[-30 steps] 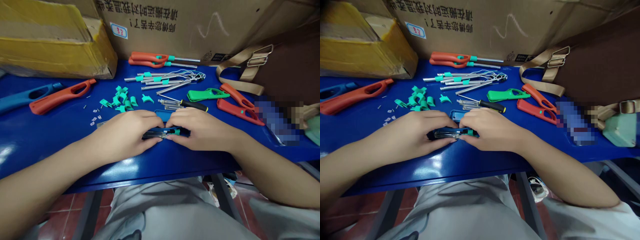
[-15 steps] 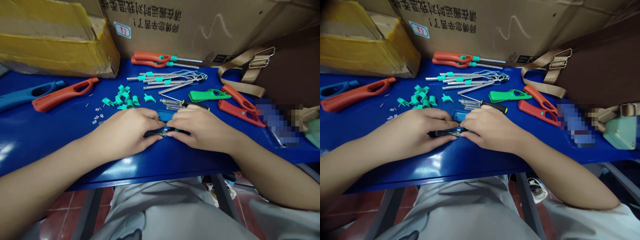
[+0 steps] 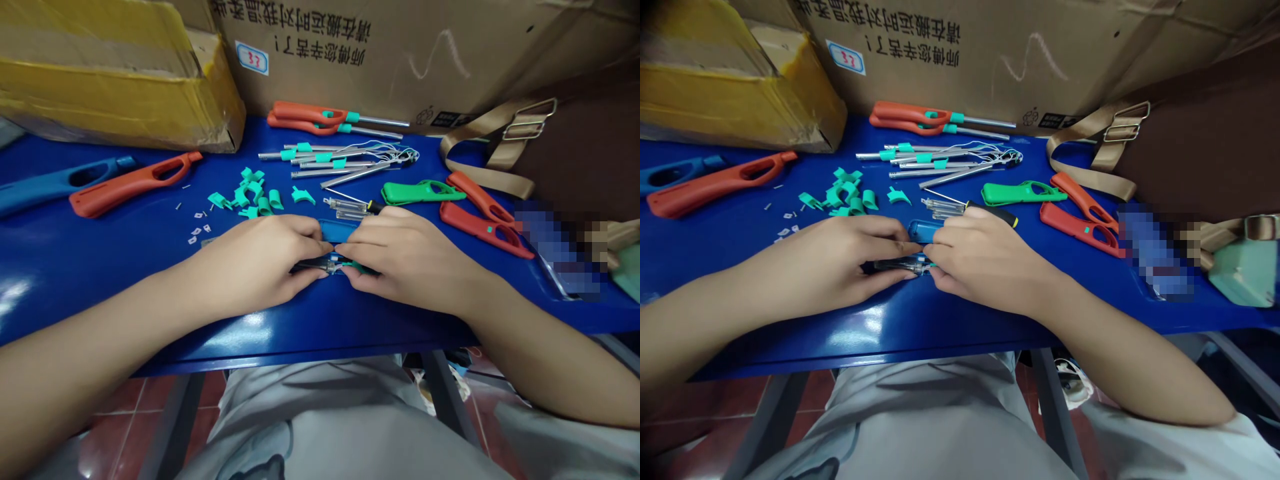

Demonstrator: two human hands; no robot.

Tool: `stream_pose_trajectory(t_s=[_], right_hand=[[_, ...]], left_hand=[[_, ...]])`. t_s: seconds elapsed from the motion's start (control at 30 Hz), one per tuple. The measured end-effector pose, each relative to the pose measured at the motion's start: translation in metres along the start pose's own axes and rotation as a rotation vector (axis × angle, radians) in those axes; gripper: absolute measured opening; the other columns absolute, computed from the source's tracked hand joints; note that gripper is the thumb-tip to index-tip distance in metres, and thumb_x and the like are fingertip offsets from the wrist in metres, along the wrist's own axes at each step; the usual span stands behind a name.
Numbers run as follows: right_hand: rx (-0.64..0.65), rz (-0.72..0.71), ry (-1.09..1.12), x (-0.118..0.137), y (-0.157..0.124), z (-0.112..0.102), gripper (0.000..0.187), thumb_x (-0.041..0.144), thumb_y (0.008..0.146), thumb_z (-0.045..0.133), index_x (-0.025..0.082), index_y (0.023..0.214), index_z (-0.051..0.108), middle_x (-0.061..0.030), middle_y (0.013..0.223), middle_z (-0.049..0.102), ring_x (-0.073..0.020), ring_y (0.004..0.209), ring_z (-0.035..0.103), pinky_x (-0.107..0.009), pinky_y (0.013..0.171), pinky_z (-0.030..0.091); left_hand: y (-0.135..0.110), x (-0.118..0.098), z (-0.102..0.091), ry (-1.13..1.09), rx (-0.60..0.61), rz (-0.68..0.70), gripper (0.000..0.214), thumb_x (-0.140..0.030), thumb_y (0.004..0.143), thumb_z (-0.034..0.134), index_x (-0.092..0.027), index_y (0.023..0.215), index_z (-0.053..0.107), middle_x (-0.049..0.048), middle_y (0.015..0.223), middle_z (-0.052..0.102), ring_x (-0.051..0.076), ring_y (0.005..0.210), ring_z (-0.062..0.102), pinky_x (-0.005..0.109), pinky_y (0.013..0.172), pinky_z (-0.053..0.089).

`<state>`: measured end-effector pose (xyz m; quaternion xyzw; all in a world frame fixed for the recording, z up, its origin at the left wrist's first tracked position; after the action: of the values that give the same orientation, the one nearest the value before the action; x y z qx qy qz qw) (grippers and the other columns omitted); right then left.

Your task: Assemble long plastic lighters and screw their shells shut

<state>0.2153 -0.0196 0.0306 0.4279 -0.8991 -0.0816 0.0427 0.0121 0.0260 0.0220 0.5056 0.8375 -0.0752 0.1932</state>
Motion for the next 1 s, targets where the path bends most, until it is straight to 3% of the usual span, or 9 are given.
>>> stream_pose_trajectory(t_s=[1.0], right_hand=[[0.038, 0.053, -0.043, 0.006, 0.0037, 0.0003, 0.027, 0.027, 0.1, 0.053, 0.014, 0.098, 0.076, -0.0061, 0.085, 0.075, -0.0226, 0.083, 0.063, -0.039, 0.076, 0.032]], left_hand=[[0.0014, -0.0008, -0.0005, -0.036, 0.008, -0.005, 0.023, -0.022, 0.093, 0.063, -0.021, 0.112, 0.077, 0.0066, 0.101, 0.069, 0.021, 0.088, 0.07, 0.034, 0.085, 0.058]])
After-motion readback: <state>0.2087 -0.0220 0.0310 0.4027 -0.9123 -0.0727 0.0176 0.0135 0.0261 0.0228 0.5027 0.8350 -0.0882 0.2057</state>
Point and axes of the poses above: each hand's wrist, its own y-axis towards the middle knuckle, its own z-axis out of the palm, x = y × z, the point moved 2 cm from there along y, towards the middle knuckle
